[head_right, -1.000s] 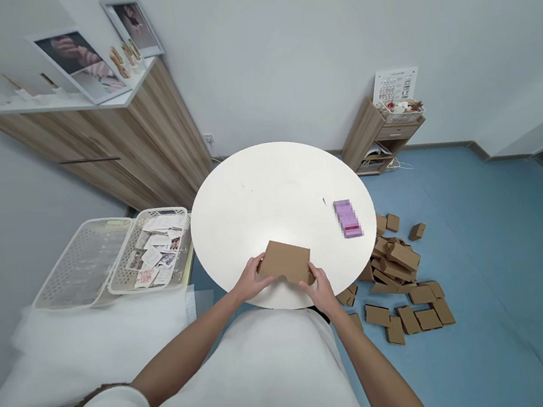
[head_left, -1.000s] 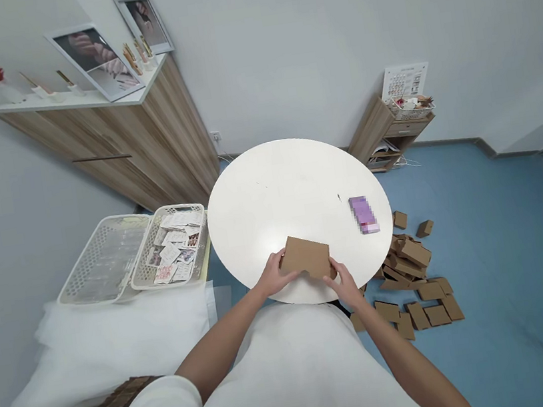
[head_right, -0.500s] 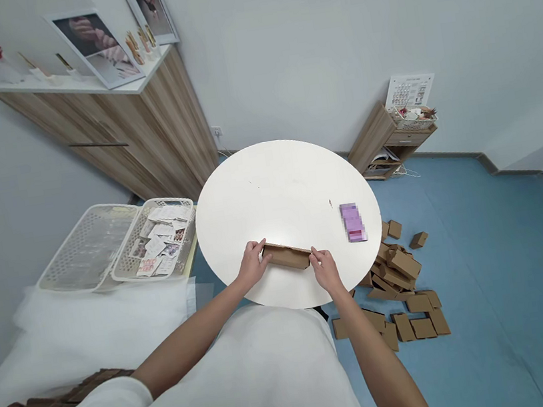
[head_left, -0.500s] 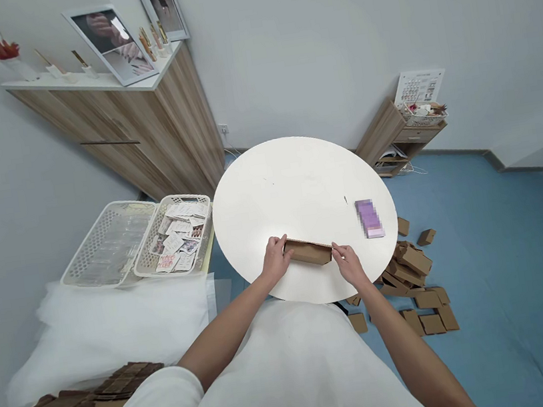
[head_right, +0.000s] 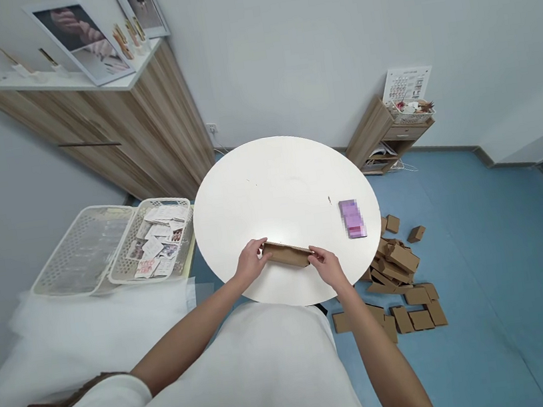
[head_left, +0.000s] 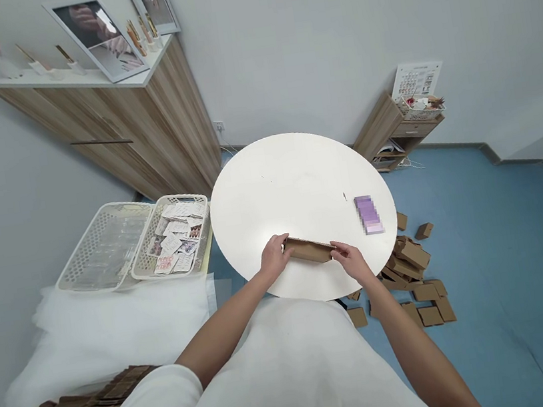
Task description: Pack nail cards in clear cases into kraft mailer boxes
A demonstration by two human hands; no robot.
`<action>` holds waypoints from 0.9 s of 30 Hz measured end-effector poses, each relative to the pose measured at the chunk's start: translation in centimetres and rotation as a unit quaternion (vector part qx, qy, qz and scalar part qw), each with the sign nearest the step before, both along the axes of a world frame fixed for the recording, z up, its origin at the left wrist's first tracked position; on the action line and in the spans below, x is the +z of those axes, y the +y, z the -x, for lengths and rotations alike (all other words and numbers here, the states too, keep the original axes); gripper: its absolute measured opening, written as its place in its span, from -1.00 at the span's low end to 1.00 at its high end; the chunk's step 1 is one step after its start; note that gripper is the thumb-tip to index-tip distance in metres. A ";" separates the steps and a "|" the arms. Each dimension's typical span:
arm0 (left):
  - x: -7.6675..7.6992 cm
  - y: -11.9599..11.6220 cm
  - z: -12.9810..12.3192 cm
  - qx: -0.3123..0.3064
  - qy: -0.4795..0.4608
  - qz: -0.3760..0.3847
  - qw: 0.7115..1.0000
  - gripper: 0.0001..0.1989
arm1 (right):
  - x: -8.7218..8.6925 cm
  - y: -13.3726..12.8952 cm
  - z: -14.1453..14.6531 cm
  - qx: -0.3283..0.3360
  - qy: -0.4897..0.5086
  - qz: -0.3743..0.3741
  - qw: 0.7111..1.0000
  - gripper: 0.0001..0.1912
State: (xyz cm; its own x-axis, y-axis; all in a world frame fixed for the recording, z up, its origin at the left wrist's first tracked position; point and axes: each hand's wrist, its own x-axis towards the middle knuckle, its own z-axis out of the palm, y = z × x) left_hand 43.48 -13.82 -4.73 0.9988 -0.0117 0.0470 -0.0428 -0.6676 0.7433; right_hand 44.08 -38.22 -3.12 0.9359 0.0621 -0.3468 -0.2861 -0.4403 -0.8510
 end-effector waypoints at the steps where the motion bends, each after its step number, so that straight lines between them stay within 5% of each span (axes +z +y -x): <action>1: 0.0 0.1 0.0 -0.001 0.000 0.004 1.000 -0.65 | -0.1 0.0 0.0 -0.001 0.001 -0.003 1.000 -0.52; 11: 0.8 1.4 0.4 -0.068 0.019 0.040 0.997 -0.59 | -0.7 0.3 0.7 -0.040 -0.011 -0.001 0.999 -0.49; 19: 2.5 1.0 -0.3 -0.010 0.083 0.082 0.993 -0.63 | 0.2 0.5 0.9 -0.043 -0.011 -0.020 0.999 -0.52; 27: -0.1 1.6 0.3 0.058 0.237 0.192 0.950 -0.46 | -0.3 0.9 1.8 -0.068 0.088 -0.060 0.992 -0.50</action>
